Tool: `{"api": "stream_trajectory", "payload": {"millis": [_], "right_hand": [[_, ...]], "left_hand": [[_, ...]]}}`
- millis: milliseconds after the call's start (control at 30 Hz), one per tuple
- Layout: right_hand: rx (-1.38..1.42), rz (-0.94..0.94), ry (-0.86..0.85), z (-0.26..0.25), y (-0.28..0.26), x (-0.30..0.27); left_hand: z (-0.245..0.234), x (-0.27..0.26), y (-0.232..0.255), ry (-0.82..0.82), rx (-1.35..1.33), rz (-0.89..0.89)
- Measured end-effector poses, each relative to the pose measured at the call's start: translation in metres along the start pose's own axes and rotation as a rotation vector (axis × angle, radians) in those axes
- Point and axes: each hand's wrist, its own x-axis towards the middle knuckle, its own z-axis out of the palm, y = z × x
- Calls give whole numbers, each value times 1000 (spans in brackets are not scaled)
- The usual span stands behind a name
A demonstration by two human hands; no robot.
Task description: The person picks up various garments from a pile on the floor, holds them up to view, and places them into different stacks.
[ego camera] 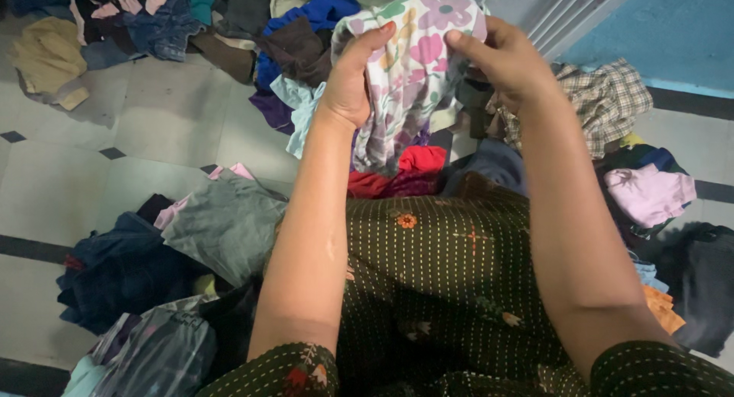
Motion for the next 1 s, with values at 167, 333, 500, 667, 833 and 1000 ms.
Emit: {"api": "stream_trajectory", "payload": {"millis": [167,333,500,667,833,1000], "right_hand": [[251,84,91,1,-7,5],[289,126,12,4,-22,-1],[328,336,260,-7,-10,11],[325,-187,64,-52,83,53],[195,-152,8,-55,130,109],[29,-134,-13,13,116,108]], "left_hand": [[-14,10,-5,179,100,-3],[-30,19,-12,261,28,-52],[-41,27,-20,264,-59,-112],[-49,27,-26,315,168,24],[-98,43,-43,436,542,265],[-147,31,-31,617,767,330]]}}
